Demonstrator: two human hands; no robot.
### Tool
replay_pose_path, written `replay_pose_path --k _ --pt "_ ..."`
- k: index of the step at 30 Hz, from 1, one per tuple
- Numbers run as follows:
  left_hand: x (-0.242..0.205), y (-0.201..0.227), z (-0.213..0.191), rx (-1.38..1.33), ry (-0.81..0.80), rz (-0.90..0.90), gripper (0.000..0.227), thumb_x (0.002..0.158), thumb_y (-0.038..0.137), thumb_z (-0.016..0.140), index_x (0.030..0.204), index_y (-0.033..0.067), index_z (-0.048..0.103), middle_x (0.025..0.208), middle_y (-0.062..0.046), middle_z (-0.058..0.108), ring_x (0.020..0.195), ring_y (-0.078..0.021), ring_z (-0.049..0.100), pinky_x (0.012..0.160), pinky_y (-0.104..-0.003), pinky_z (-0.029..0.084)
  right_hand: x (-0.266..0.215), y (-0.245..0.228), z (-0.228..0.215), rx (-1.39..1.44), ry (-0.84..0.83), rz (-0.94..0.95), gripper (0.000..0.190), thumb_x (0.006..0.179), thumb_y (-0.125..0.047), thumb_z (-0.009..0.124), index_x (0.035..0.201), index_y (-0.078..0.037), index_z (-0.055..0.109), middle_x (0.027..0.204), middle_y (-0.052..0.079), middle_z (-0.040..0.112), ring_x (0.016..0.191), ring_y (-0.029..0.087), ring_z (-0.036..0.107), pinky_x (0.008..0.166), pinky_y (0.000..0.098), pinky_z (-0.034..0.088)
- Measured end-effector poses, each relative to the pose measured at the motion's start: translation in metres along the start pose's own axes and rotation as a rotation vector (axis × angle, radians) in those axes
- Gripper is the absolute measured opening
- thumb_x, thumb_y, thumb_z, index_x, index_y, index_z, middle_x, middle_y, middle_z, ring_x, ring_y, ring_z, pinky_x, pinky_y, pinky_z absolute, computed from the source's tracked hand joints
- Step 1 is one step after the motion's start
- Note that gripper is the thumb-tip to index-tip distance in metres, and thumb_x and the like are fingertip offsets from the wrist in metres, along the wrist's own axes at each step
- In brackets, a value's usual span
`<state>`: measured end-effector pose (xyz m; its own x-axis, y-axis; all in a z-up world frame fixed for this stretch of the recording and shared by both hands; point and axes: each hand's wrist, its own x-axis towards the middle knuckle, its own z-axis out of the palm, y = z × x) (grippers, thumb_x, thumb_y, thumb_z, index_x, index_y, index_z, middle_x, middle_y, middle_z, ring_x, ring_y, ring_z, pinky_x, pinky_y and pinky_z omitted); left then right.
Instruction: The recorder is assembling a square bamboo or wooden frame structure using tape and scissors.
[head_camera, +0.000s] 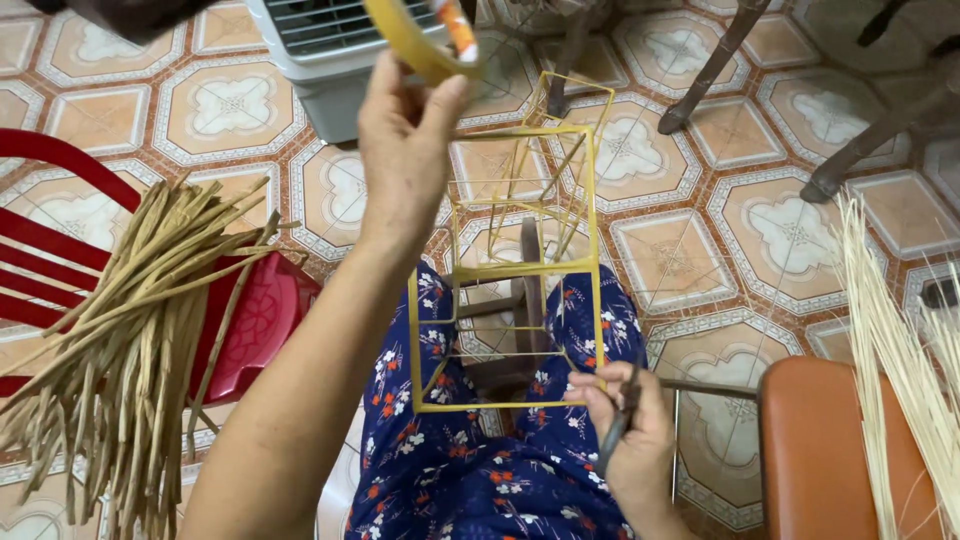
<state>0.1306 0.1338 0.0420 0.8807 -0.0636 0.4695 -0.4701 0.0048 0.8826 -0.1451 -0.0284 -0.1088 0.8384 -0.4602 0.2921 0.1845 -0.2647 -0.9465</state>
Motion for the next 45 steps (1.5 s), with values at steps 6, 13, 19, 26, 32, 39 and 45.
replay_pose_path --k 6,13,19,26,32,39,45 --pt "0.017 -0.075 -0.034 0.188 0.251 -0.074 0.028 0.102 0.012 0.061 0.127 0.0051 0.049 0.101 -0.007 0.067 0.088 -0.0144 0.069 0.071 -0.031 0.059 -0.012 0.03 -0.014 0.017 -0.215 -0.042 0.061 0.098 0.001 0.056 0.151 0.01 0.028 0.1 0.017 0.081 0.1 0.022 0.078 0.094 0.0337 0.059" --pt "-0.008 -0.073 0.006 -0.181 0.08 -0.522 0.022 0.096 0.007 0.061 0.115 0.004 0.051 0.096 -0.01 0.066 0.075 -0.0152 0.068 0.061 -0.033 0.061 -0.049 0.077 -0.067 -0.06 -0.402 0.083 0.071 0.09 0.004 0.06 0.152 0.009 0.027 0.127 0.02 0.072 0.127 0.027 0.063 0.106 0.0375 0.043" --pt "-0.029 -0.068 0.015 -0.413 -0.007 -0.451 0.022 0.097 0.006 0.063 0.117 0.0032 0.054 0.096 -0.007 0.069 0.069 -0.0094 0.058 0.061 -0.026 0.054 0.028 0.07 -0.096 0.411 -0.357 0.259 0.071 0.093 -0.021 0.063 0.152 0.003 0.031 0.13 0.031 0.067 0.123 0.037 0.065 0.105 0.0459 0.047" --pt "-0.072 -0.017 -0.007 -0.3 -0.184 -0.362 0.025 0.098 0.012 0.064 0.12 0.0041 0.055 0.082 0.0 0.052 0.059 -0.0064 0.047 0.05 -0.023 0.042 0.175 0.019 -0.042 0.508 -0.08 0.421 0.069 0.098 -0.051 0.05 0.147 -0.004 0.039 0.13 0.031 0.064 0.112 0.036 0.069 0.086 0.0402 0.059" --pt "-0.093 0.008 -0.038 -0.305 -0.247 -0.405 0.025 0.097 0.014 0.063 0.118 0.0038 0.053 0.088 0.0 0.052 0.052 -0.0075 0.047 0.044 -0.024 0.043 0.213 -0.008 0.01 0.41 -0.301 0.364 0.059 0.095 -0.021 0.063 0.147 -0.002 0.042 0.132 0.03 0.065 0.116 0.032 0.069 0.088 0.0337 0.058" --pt "-0.114 -0.035 -0.061 -0.455 -0.123 -0.336 0.025 0.102 0.009 0.062 0.125 0.0018 0.055 0.093 -0.003 0.059 0.069 -0.0069 0.052 0.074 -0.027 0.057 0.183 -0.036 0.037 0.346 -0.358 -0.074 0.071 0.092 0.003 0.062 0.156 -0.001 0.029 0.139 0.024 0.061 0.118 0.026 0.067 0.096 0.0336 0.056" --pt "-0.176 -0.103 -0.044 -0.341 -0.094 -0.237 0.024 0.1 0.007 0.061 0.123 0.0032 0.055 0.094 -0.001 0.062 0.071 -0.0074 0.055 0.061 -0.024 0.048 0.133 0.041 0.034 0.322 -0.113 0.066 0.071 0.089 0.01 0.053 0.156 -0.003 0.035 0.114 0.022 0.07 0.09 0.024 0.072 0.084 0.0353 0.058"
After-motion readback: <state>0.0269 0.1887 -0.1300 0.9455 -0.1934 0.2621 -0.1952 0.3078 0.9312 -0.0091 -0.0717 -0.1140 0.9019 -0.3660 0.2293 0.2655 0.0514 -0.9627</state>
